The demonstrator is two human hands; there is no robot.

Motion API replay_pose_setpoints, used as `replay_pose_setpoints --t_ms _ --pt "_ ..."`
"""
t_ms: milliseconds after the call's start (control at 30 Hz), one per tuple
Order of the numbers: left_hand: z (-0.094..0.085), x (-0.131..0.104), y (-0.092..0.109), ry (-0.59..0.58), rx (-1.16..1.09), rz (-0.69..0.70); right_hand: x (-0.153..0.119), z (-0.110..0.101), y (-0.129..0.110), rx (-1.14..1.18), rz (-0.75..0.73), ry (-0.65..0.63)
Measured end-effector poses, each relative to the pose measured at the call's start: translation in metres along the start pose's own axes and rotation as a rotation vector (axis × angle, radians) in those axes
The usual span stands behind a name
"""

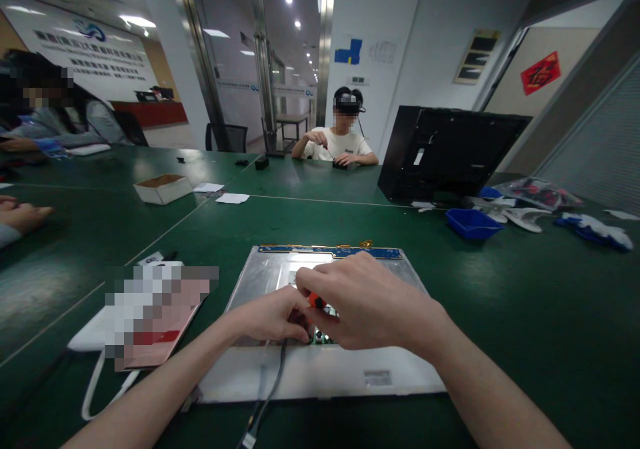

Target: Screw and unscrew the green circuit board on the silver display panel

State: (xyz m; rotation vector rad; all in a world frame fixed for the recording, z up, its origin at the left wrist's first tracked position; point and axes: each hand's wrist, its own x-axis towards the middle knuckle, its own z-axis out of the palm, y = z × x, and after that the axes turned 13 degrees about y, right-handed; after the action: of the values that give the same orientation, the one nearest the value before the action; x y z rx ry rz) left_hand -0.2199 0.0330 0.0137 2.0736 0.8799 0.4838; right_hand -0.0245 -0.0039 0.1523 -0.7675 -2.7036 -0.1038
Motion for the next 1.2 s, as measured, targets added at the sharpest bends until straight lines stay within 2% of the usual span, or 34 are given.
replay_pose_setpoints --t_ms 1200 --pt "-0.0014 -0.0002 0.0027 -0.001 0.026 -0.004 -0.0009 0.0035 0.0001 -0.003 -0.005 0.031"
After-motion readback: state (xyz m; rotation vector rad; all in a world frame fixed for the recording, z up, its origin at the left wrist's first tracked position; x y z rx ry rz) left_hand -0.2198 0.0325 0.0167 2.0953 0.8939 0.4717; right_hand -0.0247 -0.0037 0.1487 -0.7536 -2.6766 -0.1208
